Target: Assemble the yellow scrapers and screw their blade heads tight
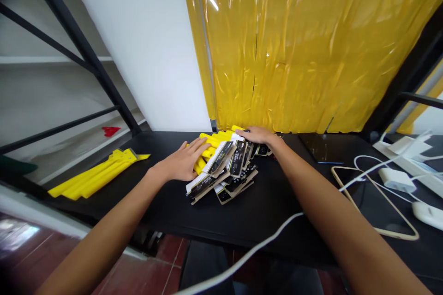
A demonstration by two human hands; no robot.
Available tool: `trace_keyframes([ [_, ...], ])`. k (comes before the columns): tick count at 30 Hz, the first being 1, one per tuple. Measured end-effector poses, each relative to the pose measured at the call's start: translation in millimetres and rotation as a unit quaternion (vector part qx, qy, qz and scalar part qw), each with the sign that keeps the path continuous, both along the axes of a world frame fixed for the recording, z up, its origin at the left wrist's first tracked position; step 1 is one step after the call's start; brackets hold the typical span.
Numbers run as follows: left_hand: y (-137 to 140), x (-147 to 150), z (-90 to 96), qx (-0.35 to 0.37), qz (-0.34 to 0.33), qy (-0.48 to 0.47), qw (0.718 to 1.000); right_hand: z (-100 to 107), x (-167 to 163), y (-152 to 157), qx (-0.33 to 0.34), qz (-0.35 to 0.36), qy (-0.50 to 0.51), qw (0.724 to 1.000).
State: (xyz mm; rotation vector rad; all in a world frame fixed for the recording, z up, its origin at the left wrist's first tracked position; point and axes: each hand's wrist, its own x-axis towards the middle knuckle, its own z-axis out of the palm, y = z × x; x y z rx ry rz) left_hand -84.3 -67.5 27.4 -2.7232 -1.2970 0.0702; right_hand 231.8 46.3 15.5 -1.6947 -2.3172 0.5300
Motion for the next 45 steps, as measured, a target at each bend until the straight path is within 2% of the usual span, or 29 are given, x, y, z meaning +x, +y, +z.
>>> trace_keyframes([
  [11, -19.5, -47.9, -7.7, 0.013, 0.079, -0.029, 0.996, -0.2, -64.9, 16.3, -0.013, 0.062, 0.019, 0.998],
  [14, -21.9, -57.8, -9.7, 0.021, 0.083, -0.038, 0.996, 3.7, -73.5, 18.6, -0.024, 0.077, 0.028, 0.996],
  [22, -21.5, -60.5, -7.8, 0.008, 0.086, -0.038, 0.996, 11.8, -55.5, 20.9, -0.041, 0.085, 0.079, 0.992],
  [27, -23.4, -56.7, -3.7, -0.001, 0.099, -0.029, 0.995, 21.9, -31.5, 20.3, 0.043, 0.048, 0.069, 0.996],
  [31, -22.7, -55.3, -2.5, -0.001, 0.1, -0.03, 0.994, 40.4, -4.1, -13.0, 0.11, 0.045, 0.048, 0.992],
  [34, -20.4, -53.7, -2.0, -0.002, 0.109, -0.023, 0.994, 51.0, 2.0, -66.0, 0.207, 0.059, 0.031, 0.976],
  [35, -19.5, -52.7, -1.7, -0.004, 0.113, -0.019, 0.993, 52.4, -1.1, -85.8, 0.211, 0.096, 0.046, 0.972],
  [37, -17.9, -49.7, -1.0, -0.009, 0.121, -0.012, 0.992, 51.1, -14.5, -121.6, 0.213, 0.214, 0.063, 0.951],
  [39, -17.3, -45.2, 0.1, -0.015, 0.131, -0.006, 0.991, 44.7, -34.1, -145.6, 0.263, 0.328, 0.036, 0.907],
  [41, -18.0, -39.9, 1.8, -0.019, 0.14, -0.001, 0.99, 36.0, -54.9, -155.1, 0.29, 0.399, -0.011, 0.87],
  [45, -21.4, -32.5, 5.7, -0.037, 0.147, 0.004, 0.988, 24.9, -85.9, -148.0, 0.338, 0.429, -0.068, 0.835],
])
